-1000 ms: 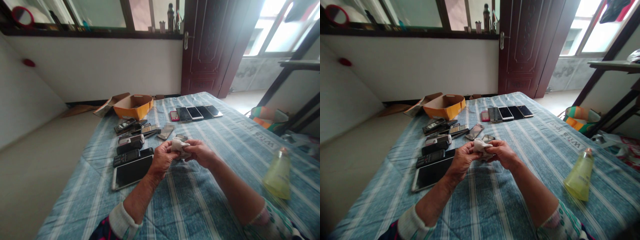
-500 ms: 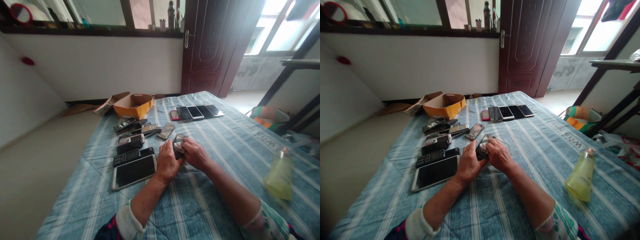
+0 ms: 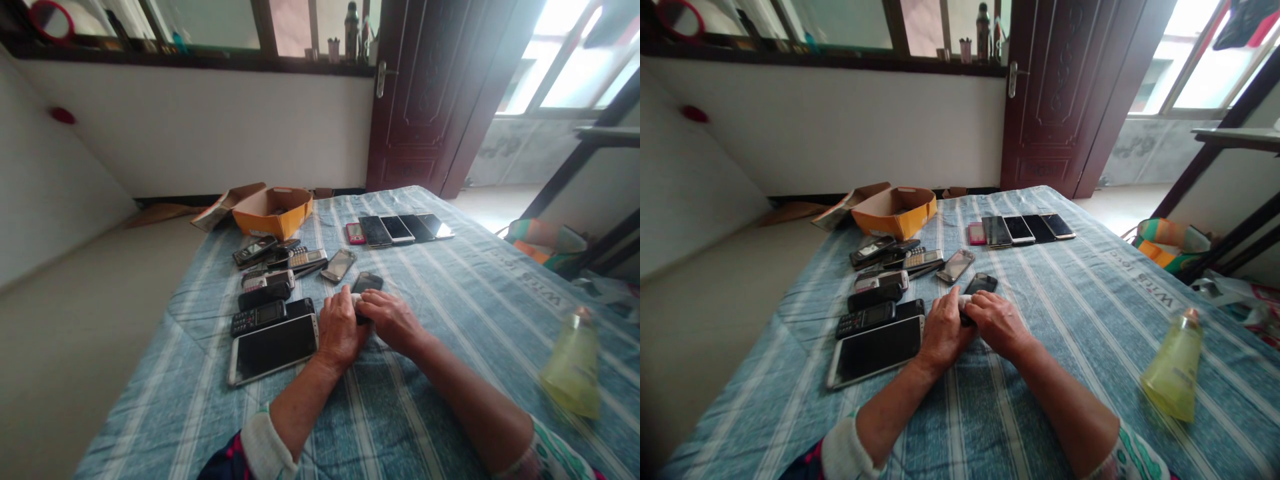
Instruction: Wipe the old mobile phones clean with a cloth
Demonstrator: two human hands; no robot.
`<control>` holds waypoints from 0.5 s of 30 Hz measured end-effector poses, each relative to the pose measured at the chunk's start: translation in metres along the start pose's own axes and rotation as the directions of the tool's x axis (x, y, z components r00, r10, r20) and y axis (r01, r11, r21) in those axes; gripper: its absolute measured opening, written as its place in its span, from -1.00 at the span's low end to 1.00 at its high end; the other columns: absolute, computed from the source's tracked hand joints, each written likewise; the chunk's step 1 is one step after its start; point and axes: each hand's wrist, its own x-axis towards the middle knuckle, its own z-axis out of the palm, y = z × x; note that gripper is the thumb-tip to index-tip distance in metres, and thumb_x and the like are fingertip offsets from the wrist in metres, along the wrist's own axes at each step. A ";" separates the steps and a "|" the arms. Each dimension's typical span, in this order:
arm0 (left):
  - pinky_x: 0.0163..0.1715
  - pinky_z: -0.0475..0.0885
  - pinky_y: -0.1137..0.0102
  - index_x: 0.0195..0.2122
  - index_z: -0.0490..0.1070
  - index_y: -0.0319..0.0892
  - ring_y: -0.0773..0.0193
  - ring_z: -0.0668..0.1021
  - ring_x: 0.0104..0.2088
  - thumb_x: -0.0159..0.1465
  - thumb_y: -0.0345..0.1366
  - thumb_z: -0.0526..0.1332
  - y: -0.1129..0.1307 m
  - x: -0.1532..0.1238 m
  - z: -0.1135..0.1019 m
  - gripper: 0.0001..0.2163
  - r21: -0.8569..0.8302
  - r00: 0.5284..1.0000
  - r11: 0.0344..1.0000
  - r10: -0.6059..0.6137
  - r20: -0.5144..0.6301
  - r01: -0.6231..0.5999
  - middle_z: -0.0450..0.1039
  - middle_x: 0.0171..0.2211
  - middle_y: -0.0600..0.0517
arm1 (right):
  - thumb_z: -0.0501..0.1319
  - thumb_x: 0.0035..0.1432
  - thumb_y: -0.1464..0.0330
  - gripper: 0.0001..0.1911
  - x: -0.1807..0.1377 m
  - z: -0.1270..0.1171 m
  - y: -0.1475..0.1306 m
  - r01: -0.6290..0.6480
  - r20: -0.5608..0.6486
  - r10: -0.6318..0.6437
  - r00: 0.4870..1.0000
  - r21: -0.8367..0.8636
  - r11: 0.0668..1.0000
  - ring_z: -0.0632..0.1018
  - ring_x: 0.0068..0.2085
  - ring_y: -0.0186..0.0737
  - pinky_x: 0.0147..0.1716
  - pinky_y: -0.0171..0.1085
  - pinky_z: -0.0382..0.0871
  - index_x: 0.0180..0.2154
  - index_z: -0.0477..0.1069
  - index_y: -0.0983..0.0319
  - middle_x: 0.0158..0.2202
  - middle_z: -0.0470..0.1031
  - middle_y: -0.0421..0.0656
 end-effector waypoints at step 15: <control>-0.04 0.40 0.15 0.27 0.03 -0.29 -0.03 0.48 -0.05 0.03 -0.26 0.33 -0.005 -0.006 0.001 -0.20 -0.135 0.999 0.991 -0.017 -0.044 0.011 0.42 -0.04 -0.19 | 0.09 0.27 0.49 -0.78 0.020 0.013 0.013 -0.075 0.033 0.078 0.996 -0.070 0.995 0.46 -0.10 -0.13 -0.09 -0.20 0.36 -0.30 0.51 0.21 -0.28 0.48 -0.09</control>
